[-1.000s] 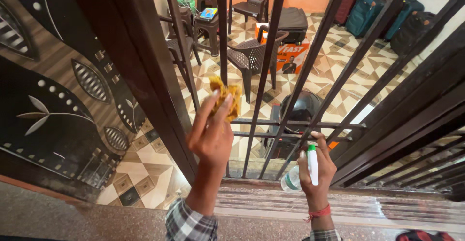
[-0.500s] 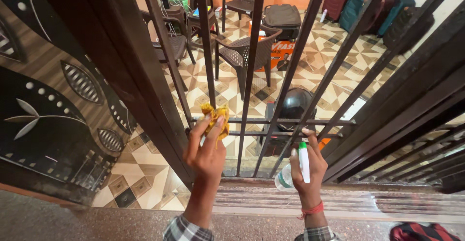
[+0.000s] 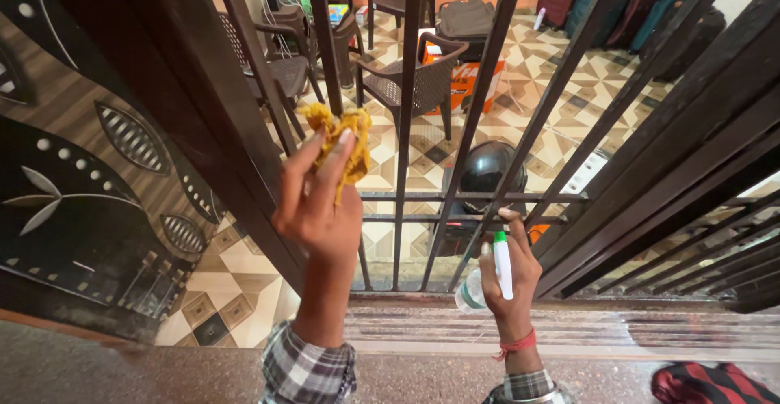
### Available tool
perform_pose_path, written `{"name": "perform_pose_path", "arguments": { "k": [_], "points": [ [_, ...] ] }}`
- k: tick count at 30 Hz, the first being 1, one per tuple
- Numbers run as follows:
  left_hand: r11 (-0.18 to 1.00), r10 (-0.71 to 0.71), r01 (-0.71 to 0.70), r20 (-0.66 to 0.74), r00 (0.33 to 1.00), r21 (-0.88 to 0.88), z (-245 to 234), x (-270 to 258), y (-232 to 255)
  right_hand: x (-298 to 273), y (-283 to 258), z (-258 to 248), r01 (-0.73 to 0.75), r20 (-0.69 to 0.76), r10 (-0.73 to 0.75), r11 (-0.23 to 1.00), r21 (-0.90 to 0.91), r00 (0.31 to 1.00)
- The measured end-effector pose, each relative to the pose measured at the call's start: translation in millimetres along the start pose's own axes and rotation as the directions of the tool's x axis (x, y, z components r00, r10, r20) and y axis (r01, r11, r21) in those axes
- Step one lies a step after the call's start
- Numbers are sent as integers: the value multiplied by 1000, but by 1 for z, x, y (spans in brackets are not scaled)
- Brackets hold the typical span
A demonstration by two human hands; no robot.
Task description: The person cleans the bars and frame of a metal gate by hand using a cloth and a spray bottle.
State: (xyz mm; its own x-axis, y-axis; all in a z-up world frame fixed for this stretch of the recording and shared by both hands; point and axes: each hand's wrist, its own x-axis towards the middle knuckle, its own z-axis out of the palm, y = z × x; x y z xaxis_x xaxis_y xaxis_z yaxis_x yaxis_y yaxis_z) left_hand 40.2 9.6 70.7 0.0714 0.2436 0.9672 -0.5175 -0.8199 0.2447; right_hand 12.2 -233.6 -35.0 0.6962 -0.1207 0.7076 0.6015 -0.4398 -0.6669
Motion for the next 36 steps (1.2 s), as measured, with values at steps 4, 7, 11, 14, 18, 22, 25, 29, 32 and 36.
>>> {"name": "perform_pose_path", "arguments": {
  "k": [4,7,11,14,18,22,25,29,32,36],
  "points": [
    [1000,7,-7,-3,1000,14,-8,-35,0,0,-2,0,0,1,0,1000,-6,1000],
    [998,-38,34,72,997,60,-19,-45,7,1,-1,-1,40,-11,-40,999,0,999],
    [998,13,-18,83,996,54,-21,-20,11,1,0,0,30,-7,-30,999,12,1000],
    [998,57,-59,58,997,24,-9,18,11,0,0,1,47,-7,-47,999,11,999],
    [995,94,-95,34,995,28,-7,33,15,0,0,1,22,-7,-22,1000,-3,1000],
    [998,13,-12,6,1000,-65,4,-1,-5,-1,1,1,5,-9,-5,1000,-4,1000],
    [998,58,-57,-72,996,20,4,-41,-8,0,2,1,79,-7,-80,997,-8,997],
    [992,43,-47,43,998,117,-18,-62,6,1,1,1,33,-1,-33,999,-20,999],
    [984,55,-73,114,992,162,-21,-48,6,-1,3,1,26,-4,-26,1000,-1,1000],
    [960,158,-199,210,965,195,-19,-20,1,-2,9,0,-29,1,29,1000,-3,1000]
  ]
}}
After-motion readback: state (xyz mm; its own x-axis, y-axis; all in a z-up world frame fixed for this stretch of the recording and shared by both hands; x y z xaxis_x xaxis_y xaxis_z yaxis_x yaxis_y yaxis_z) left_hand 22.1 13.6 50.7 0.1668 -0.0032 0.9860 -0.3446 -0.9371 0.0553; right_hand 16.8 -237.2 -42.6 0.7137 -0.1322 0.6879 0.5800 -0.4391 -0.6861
